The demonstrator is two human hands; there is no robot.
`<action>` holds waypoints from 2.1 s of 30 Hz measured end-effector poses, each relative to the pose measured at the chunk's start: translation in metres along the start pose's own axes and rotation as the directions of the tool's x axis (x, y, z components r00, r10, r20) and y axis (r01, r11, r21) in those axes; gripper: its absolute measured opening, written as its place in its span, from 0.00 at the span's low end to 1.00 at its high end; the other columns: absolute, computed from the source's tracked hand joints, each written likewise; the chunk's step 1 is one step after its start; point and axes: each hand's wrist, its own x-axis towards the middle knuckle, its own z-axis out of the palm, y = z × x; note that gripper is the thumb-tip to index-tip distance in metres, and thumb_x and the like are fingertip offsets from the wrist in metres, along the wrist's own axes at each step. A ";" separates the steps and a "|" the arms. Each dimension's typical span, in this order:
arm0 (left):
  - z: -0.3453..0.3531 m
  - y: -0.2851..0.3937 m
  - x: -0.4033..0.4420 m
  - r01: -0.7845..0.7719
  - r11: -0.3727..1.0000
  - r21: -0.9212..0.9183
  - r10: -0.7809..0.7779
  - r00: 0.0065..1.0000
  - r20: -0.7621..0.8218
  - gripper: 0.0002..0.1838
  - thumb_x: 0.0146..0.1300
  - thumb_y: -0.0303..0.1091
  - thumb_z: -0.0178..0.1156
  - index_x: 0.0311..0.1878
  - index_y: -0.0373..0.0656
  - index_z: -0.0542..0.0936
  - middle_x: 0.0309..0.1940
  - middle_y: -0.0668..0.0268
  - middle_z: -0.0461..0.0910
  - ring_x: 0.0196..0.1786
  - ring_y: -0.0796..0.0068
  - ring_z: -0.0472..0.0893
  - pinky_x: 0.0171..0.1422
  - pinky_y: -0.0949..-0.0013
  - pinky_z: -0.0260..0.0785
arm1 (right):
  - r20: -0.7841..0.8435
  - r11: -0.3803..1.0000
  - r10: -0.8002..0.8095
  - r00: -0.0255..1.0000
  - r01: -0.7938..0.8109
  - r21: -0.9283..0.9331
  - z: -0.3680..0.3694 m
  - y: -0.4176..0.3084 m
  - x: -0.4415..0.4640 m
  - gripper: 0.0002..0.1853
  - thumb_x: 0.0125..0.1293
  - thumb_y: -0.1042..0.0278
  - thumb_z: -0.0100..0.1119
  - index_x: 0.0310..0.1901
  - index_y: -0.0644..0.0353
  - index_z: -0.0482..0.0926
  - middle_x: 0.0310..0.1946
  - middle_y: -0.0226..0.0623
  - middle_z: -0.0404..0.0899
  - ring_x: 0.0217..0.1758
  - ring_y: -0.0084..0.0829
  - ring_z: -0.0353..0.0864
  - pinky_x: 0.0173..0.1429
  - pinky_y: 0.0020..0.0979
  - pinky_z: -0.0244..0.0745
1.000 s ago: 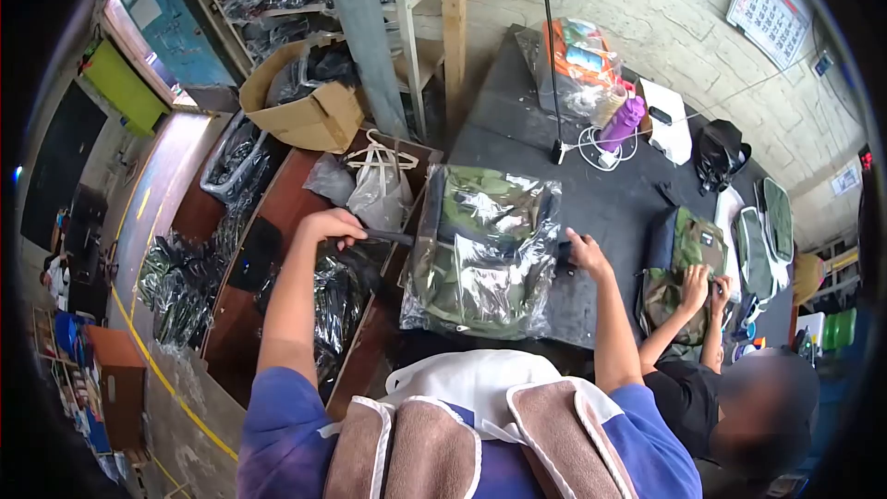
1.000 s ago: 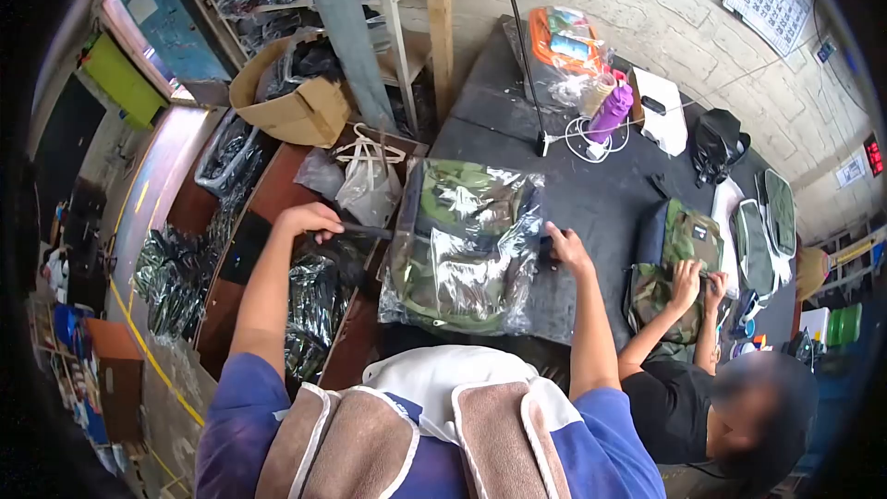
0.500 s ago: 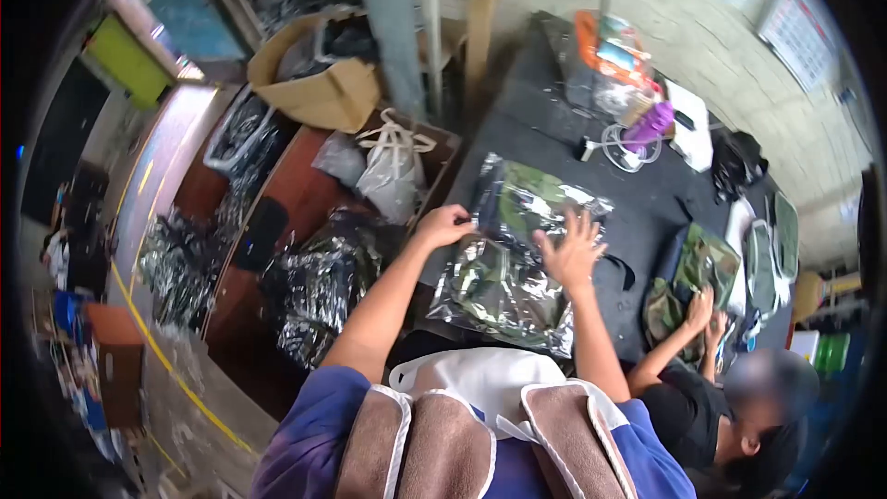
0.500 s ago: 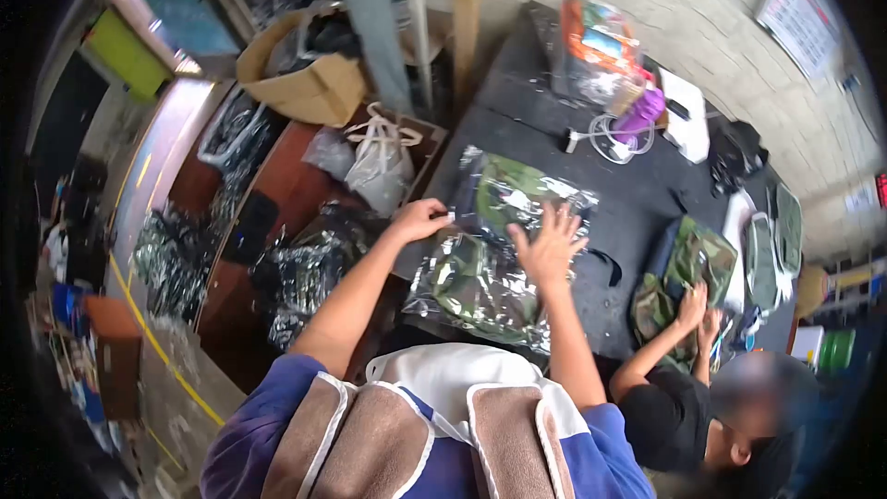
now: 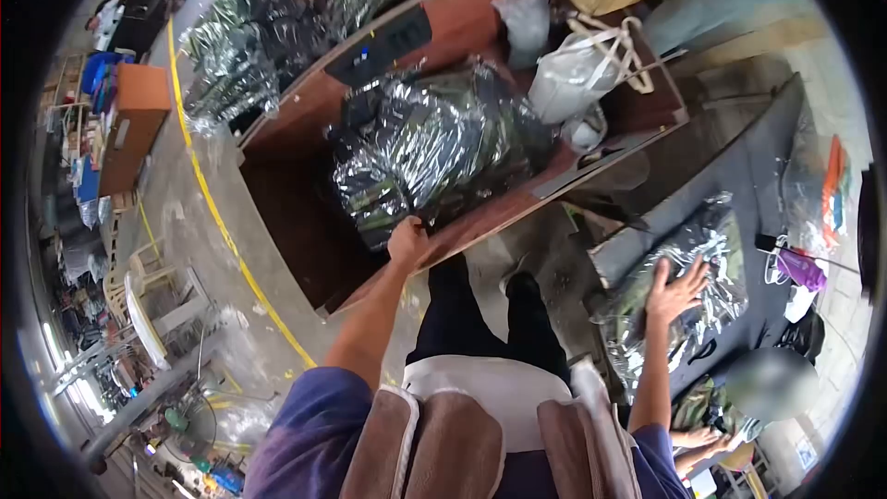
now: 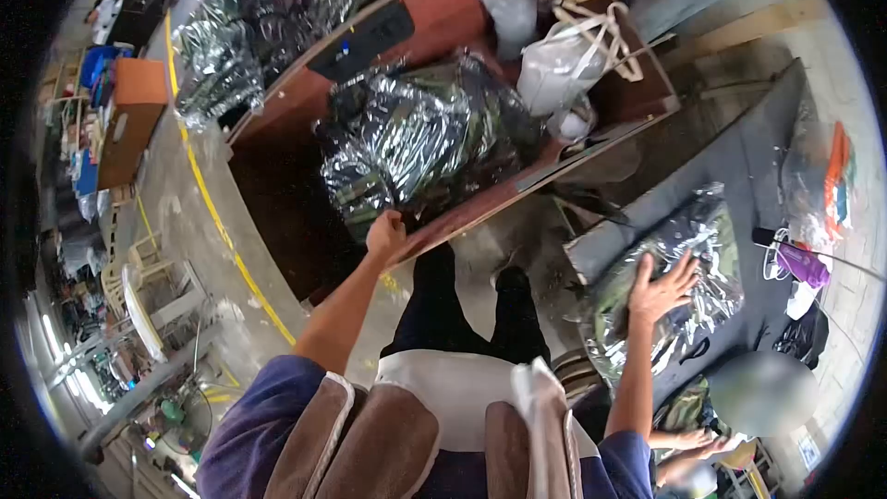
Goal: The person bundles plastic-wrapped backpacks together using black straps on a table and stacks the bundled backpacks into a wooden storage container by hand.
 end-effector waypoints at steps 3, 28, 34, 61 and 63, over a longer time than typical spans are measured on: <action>-0.001 -0.047 0.023 -0.243 0.913 0.329 0.113 0.923 0.367 0.20 0.63 0.44 0.67 0.58 0.53 0.82 0.59 0.61 0.83 0.61 0.53 0.82 0.60 0.49 0.76 | -0.047 0.999 -0.047 0.998 0.047 -0.017 0.007 0.005 0.000 0.49 0.72 0.22 0.48 0.84 0.48 0.57 0.85 0.48 0.53 0.87 0.59 0.49 0.81 0.74 0.40; -0.213 -0.014 0.087 -0.535 0.611 0.583 0.339 0.843 0.418 0.04 0.58 0.32 0.67 0.37 0.47 0.88 0.44 0.59 0.85 0.49 0.52 0.87 0.50 0.52 0.81 | 0.005 0.997 0.074 0.997 -0.074 0.033 -0.017 -0.014 -0.002 0.54 0.65 0.24 0.57 0.83 0.51 0.56 0.84 0.48 0.54 0.88 0.59 0.45 0.84 0.70 0.32; -0.314 0.224 -0.038 -0.458 0.864 -0.208 0.472 0.882 0.019 0.19 0.68 0.26 0.61 0.61 0.37 0.79 0.52 0.53 0.85 0.51 0.51 0.85 0.60 0.58 0.75 | 0.122 0.970 -0.061 0.991 0.030 0.242 -0.059 -0.026 -0.017 0.60 0.62 0.21 0.60 0.84 0.56 0.53 0.86 0.52 0.45 0.89 0.60 0.39 0.84 0.72 0.31; -0.003 0.430 -0.180 -0.391 0.903 -0.180 0.430 0.837 0.338 0.39 0.54 0.71 0.72 0.53 0.43 0.85 0.47 0.50 0.89 0.55 0.49 0.88 0.59 0.50 0.79 | 0.165 0.643 0.520 0.838 -0.512 0.569 -0.044 0.195 -0.034 0.37 0.68 0.45 0.70 0.65 0.68 0.71 0.55 0.70 0.82 0.64 0.67 0.79 0.69 0.52 0.73; -0.007 0.432 -0.180 -0.414 0.897 -0.152 0.440 0.817 0.373 0.39 0.55 0.70 0.71 0.54 0.42 0.85 0.49 0.50 0.89 0.55 0.48 0.87 0.60 0.50 0.79 | 0.186 0.652 0.548 0.816 -0.555 0.516 -0.063 0.184 -0.028 0.42 0.68 0.47 0.71 0.72 0.68 0.65 0.60 0.67 0.79 0.65 0.65 0.79 0.69 0.50 0.73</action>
